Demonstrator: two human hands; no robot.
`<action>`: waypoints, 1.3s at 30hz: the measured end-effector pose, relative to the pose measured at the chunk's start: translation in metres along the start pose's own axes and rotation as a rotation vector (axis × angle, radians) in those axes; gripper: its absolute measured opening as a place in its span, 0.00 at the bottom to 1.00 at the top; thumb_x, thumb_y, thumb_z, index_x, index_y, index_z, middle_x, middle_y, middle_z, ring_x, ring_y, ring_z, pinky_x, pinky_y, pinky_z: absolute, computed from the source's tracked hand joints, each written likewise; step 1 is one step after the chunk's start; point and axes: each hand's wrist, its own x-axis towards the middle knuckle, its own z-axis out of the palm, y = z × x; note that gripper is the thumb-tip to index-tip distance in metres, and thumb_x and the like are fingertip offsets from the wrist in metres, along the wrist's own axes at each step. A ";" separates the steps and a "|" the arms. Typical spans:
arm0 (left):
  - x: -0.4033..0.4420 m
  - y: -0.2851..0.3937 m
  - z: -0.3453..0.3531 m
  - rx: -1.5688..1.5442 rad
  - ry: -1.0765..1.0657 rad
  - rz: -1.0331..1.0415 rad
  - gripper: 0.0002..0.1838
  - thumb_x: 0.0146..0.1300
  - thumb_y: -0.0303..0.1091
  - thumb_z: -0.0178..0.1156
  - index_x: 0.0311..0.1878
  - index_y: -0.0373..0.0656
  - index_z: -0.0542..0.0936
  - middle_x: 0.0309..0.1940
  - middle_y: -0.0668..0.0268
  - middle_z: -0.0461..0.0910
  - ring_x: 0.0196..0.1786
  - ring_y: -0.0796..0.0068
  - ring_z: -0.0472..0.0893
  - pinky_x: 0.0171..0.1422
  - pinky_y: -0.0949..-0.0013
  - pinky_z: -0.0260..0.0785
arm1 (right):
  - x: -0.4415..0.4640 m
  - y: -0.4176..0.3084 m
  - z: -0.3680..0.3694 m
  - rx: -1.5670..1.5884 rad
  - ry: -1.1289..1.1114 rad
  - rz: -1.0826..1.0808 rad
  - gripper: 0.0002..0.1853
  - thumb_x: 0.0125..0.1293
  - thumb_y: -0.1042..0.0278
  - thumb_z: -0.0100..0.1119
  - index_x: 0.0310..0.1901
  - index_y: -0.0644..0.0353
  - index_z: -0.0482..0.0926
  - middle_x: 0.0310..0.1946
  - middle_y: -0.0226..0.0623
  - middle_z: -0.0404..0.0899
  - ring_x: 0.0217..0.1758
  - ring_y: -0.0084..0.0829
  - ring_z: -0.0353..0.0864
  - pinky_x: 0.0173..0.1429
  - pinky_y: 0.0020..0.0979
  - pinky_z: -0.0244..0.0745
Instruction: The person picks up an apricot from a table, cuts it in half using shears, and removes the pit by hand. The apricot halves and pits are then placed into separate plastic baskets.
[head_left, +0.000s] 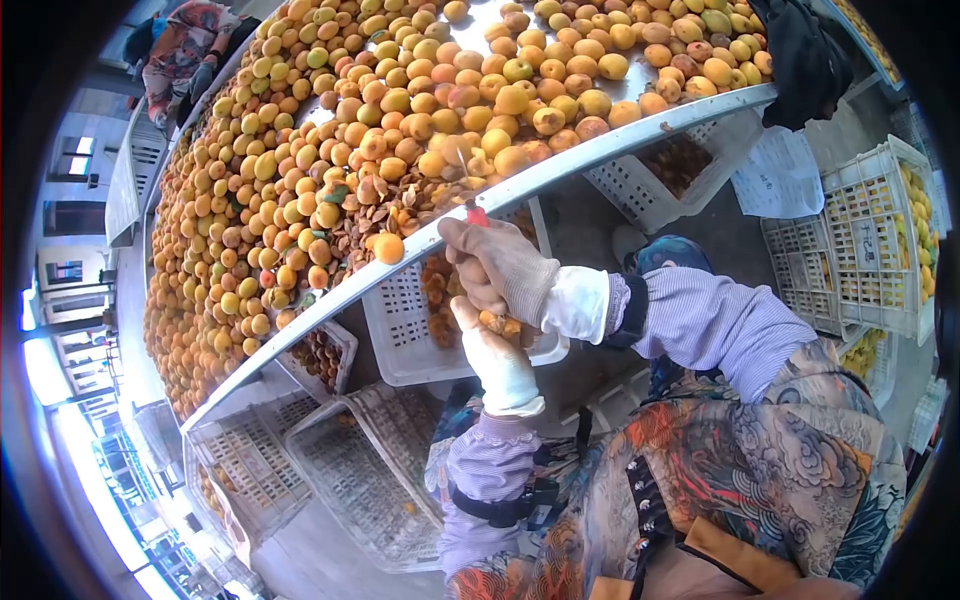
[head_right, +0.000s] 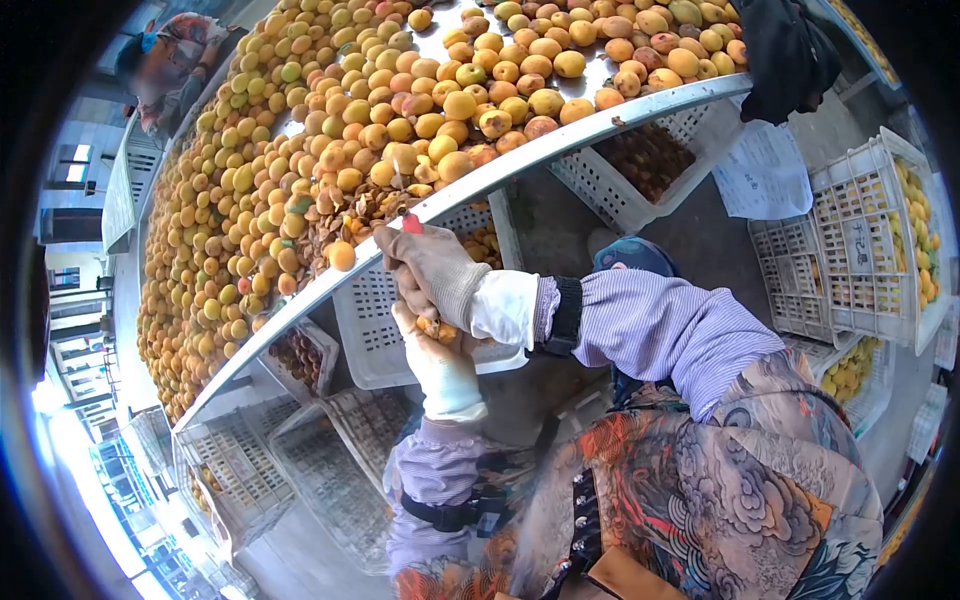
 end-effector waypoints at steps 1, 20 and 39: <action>0.002 -0.001 0.000 0.023 -0.015 0.076 0.31 0.71 0.54 0.43 0.67 0.41 0.57 0.59 0.61 0.65 0.61 0.66 0.69 0.60 0.63 0.70 | 0.003 0.001 -0.003 0.083 0.017 0.011 0.16 0.67 0.53 0.54 0.31 0.57 0.66 0.10 0.23 0.56 0.07 0.18 0.52 0.10 0.24 0.48; 0.023 0.028 0.029 -0.002 0.096 -0.006 0.28 0.72 0.57 0.39 0.60 0.41 0.64 0.45 0.63 0.70 0.50 0.73 0.72 0.58 0.68 0.67 | 0.016 -0.031 -0.003 0.439 0.023 -0.081 0.17 0.70 0.49 0.50 0.27 0.49 0.64 0.10 0.18 0.50 0.09 0.19 0.47 0.14 0.24 0.42; 0.067 0.077 0.054 -0.232 0.273 -0.208 0.20 0.69 0.54 0.48 0.37 0.44 0.70 0.27 0.69 0.69 0.25 0.78 0.70 0.34 0.70 0.73 | 0.025 -0.055 -0.017 -0.304 -0.135 -0.692 0.15 0.65 0.58 0.61 0.43 0.62 0.74 0.26 0.25 0.74 0.29 0.16 0.72 0.37 0.22 0.71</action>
